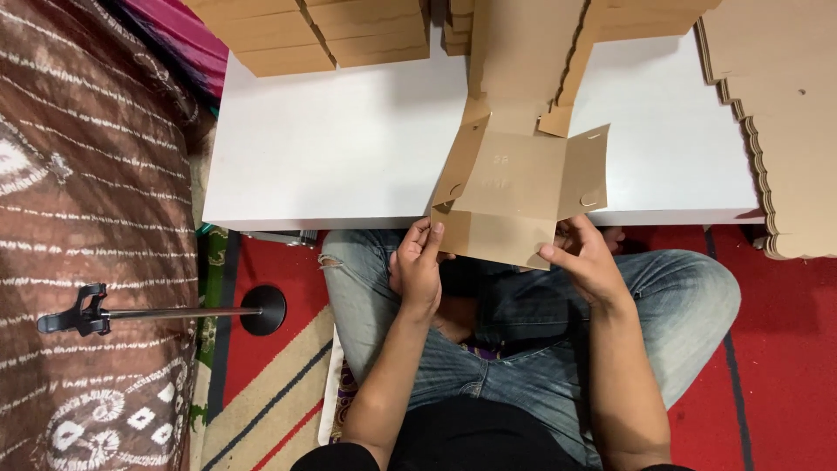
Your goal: Assembling a cardboard box by folding along pre-scored lines and tucking in flaps.
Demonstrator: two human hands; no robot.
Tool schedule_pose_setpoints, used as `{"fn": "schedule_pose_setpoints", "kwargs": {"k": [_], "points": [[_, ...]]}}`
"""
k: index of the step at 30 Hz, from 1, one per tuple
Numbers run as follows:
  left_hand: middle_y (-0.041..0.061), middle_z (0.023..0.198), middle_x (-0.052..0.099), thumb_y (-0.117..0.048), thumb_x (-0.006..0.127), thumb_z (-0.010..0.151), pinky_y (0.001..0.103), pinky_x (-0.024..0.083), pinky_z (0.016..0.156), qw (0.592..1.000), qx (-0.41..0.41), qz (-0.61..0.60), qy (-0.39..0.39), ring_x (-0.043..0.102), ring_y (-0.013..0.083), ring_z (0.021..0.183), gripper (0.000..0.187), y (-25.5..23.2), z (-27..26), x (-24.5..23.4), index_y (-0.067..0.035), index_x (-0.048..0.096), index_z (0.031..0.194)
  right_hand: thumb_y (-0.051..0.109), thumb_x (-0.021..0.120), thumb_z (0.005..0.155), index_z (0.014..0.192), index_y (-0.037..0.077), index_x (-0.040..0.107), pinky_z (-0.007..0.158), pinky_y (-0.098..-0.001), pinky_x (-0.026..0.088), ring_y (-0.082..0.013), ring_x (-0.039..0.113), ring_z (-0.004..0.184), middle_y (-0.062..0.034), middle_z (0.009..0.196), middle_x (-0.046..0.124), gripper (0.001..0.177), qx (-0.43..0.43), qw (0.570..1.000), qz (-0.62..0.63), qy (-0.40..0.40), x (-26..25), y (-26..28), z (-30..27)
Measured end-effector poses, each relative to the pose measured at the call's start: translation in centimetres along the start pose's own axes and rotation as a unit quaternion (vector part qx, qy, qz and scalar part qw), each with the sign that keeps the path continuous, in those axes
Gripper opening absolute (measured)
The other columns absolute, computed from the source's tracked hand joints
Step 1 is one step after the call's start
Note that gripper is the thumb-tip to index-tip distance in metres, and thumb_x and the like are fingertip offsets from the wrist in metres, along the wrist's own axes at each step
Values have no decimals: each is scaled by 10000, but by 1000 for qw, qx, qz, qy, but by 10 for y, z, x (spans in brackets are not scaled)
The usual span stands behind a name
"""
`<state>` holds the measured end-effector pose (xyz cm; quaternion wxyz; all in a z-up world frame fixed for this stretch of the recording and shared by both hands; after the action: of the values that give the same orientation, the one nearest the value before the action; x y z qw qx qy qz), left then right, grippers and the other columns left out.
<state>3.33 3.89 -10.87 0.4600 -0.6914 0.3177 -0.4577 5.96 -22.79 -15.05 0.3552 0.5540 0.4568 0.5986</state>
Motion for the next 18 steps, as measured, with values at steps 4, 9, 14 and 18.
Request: {"fn": "schedule_pose_setpoints", "kwargs": {"k": [4,9,14,18], "points": [[98,952,778,-189,698,980,258,605,560,1000,16,14,-7,714,148,731,188,9,0,-1,-57,693,1114,43,906,678,1289,11,592,646,-360,621,-198,686,817,-95,984,647,688,-11,997,-37,-60,-16,0,-1],[106,934,775,-200,682,992,257,600,571,999,29,40,-7,708,146,735,210,8,-5,7,-41,684,1129,96,814,822,1350,51,500,720,-345,633,-176,703,791,-102,909,635,616,-80,991,16,-102,-10,41,-8],[104,936,773,-174,662,1004,250,604,568,999,29,29,-11,708,141,722,198,14,-5,11,-28,671,1138,464,560,1006,1277,30,494,627,-278,641,-153,744,740,-114,930,681,516,-87,980,165,-67,-16,33,-9],[97,935,772,-159,660,1002,241,606,562,999,30,33,-18,710,132,712,184,16,-5,12,-30,662,1133,243,631,1000,1123,39,540,573,-230,606,-143,696,682,-88,955,647,256,-101,990,82,-62,-35,2,2]]}}
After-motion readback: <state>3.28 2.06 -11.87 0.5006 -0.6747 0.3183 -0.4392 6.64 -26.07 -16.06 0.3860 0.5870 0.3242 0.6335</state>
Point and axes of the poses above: each hand's wrist, its own z-axis towards the middle knuckle, its own x-axis out of the palm, y = z × x, the point moved 2 cm from there along z, towards the middle knuckle
